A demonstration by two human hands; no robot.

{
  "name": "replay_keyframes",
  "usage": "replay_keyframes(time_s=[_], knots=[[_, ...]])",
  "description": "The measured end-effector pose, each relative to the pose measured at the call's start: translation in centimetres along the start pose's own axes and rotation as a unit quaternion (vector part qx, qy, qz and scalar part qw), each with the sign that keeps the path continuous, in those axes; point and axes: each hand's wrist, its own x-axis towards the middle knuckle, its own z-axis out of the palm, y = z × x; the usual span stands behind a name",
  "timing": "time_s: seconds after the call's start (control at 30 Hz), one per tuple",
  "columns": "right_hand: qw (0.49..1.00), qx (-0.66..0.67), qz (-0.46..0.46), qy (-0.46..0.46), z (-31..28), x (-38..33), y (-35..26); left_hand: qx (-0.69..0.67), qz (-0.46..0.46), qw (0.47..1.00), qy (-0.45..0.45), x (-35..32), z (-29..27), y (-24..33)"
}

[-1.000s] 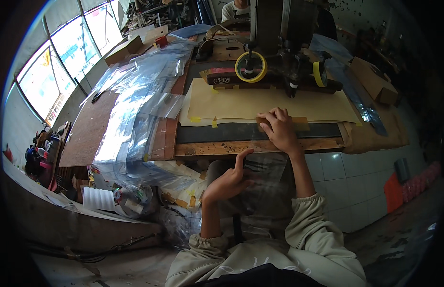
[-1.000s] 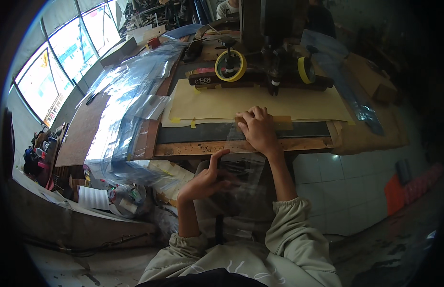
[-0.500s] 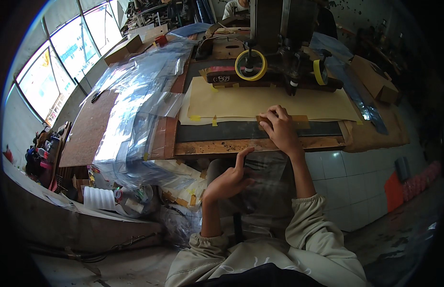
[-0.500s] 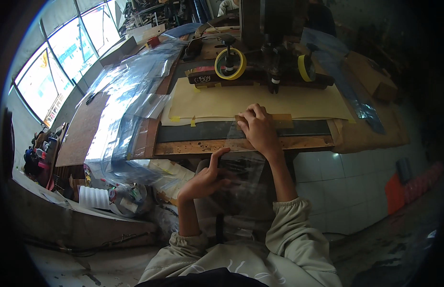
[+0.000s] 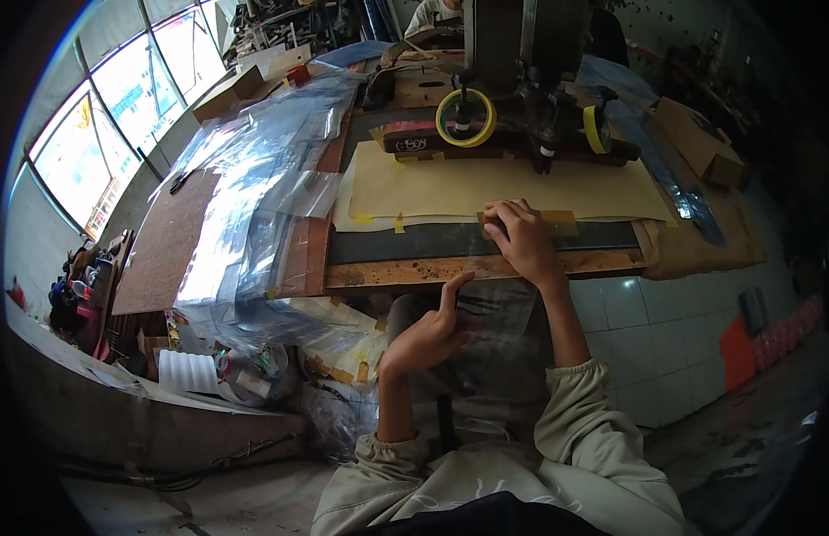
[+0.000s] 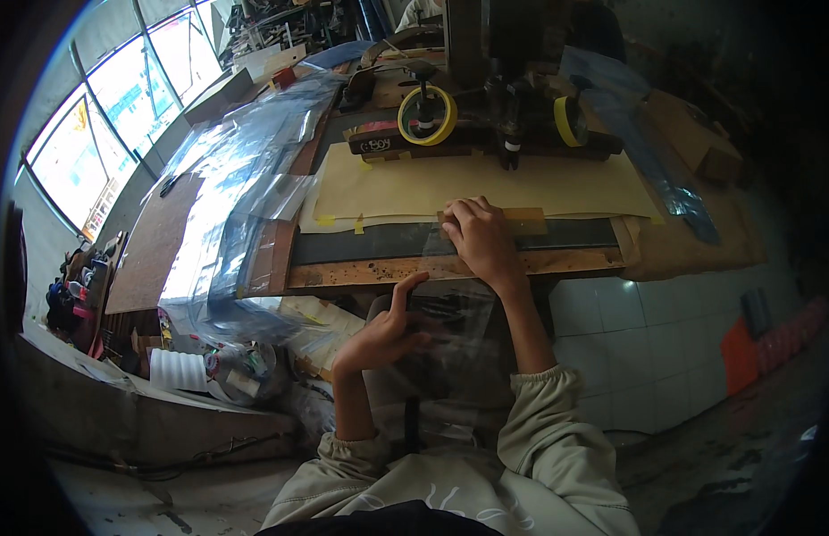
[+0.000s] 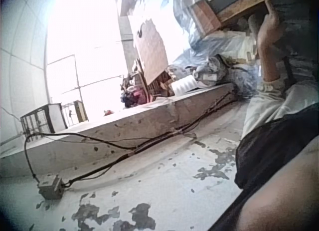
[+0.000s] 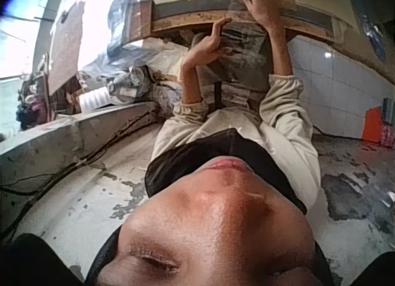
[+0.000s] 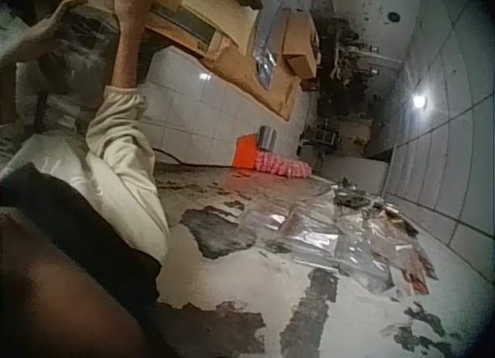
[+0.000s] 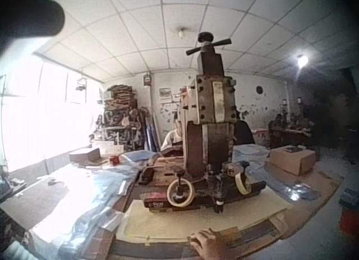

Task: The person aligns and presses plastic sleeves onto the work surface of a heat sealing machine by hand, positioning the transparent sheets and smoothing them down.

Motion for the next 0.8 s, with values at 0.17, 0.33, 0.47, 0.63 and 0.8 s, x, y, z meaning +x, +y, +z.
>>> replay_keyframes(time_s=[0.17,0.33,0.47,0.63,0.8], knots=[[1.000,0.023,0.002,0.004,-0.04,-0.17,-0.09,0.000,-0.011,1.000,0.017,0.16,0.32,0.62],[0.999,0.037,0.021,0.014,0.20,-0.40,0.11,-0.038,-0.017,0.998,0.056,0.64,0.61,0.79],[0.999,-0.012,-0.035,0.037,0.52,-0.47,0.38,-0.015,-0.028,0.998,0.051,0.66,0.42,0.52],[0.999,-0.010,-0.031,0.018,0.15,-0.36,0.27,0.016,-0.031,0.999,0.038,0.74,0.41,0.42],[0.999,0.036,-0.011,0.010,0.07,-0.11,0.01,0.009,-0.061,0.998,0.025,0.75,0.22,0.99]])
